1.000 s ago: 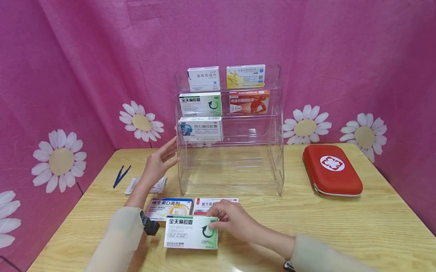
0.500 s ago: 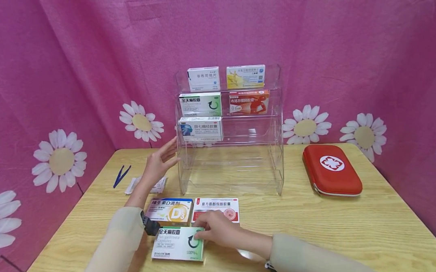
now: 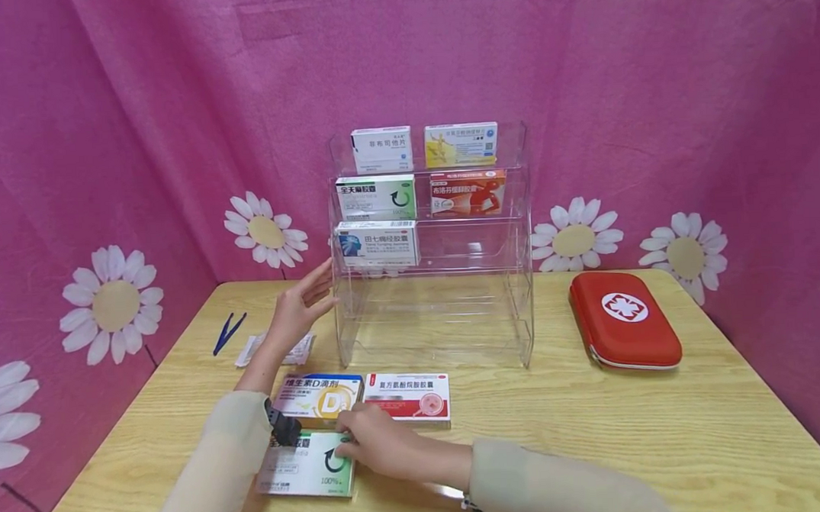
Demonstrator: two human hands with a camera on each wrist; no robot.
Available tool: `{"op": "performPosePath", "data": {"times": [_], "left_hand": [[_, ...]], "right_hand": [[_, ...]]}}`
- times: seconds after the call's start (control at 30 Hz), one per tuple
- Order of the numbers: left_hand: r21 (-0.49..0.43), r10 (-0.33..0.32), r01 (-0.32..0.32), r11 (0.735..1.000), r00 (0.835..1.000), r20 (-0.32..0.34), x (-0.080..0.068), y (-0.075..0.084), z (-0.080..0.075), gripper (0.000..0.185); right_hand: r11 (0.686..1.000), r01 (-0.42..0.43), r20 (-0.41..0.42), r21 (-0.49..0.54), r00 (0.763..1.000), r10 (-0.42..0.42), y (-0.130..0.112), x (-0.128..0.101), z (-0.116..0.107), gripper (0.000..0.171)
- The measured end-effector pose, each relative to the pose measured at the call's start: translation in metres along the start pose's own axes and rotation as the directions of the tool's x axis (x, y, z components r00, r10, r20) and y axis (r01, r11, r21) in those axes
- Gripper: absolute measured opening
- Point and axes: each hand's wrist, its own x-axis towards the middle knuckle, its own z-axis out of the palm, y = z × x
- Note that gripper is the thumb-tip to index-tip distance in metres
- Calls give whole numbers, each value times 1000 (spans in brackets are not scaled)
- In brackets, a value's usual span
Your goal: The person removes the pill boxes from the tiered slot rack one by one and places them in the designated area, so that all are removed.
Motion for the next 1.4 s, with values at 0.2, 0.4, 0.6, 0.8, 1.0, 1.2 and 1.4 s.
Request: {"op": "performPosePath", "data": {"times": [0.2, 0.4, 0.6, 0.8, 1.0, 1.2, 1.4], "left_hand": [[0, -1, 1, 1000, 1000, -7, 0, 0, 0, 67], [-53, 33, -33, 998, 999, -8, 2, -2, 1, 65], [-44, 23, -23, 999, 1000, -10, 2, -1, -1, 64], [-33, 22, -22, 999, 1000, -7, 2, -2, -1, 65], [-32, 27, -27, 999, 1000, -5, 1, -3, 1, 66], [-36, 40, -40, 999, 999, -10, 0, -4, 1, 66], [-27, 43, -44, 999, 999, -18, 0, -4, 1, 66]], "right_hand": [[1000, -4, 9, 3, 1000, 4, -4, 4, 3, 16], [999, 14, -78, 32, 997, -11, 2, 3, -6, 9], [996, 36, -289, 86, 957, -10, 24, 8, -41, 9], [996, 76, -524, 35, 850, -47, 57, 24, -83, 27], [984, 56, -691, -171, 705, -161, 93, 46, -128, 38], [975, -53, -688, -216, 717, -113, 112, 64, -152, 43], [971, -120, -658, -206, 751, -47, 117, 80, -158, 40]]}}
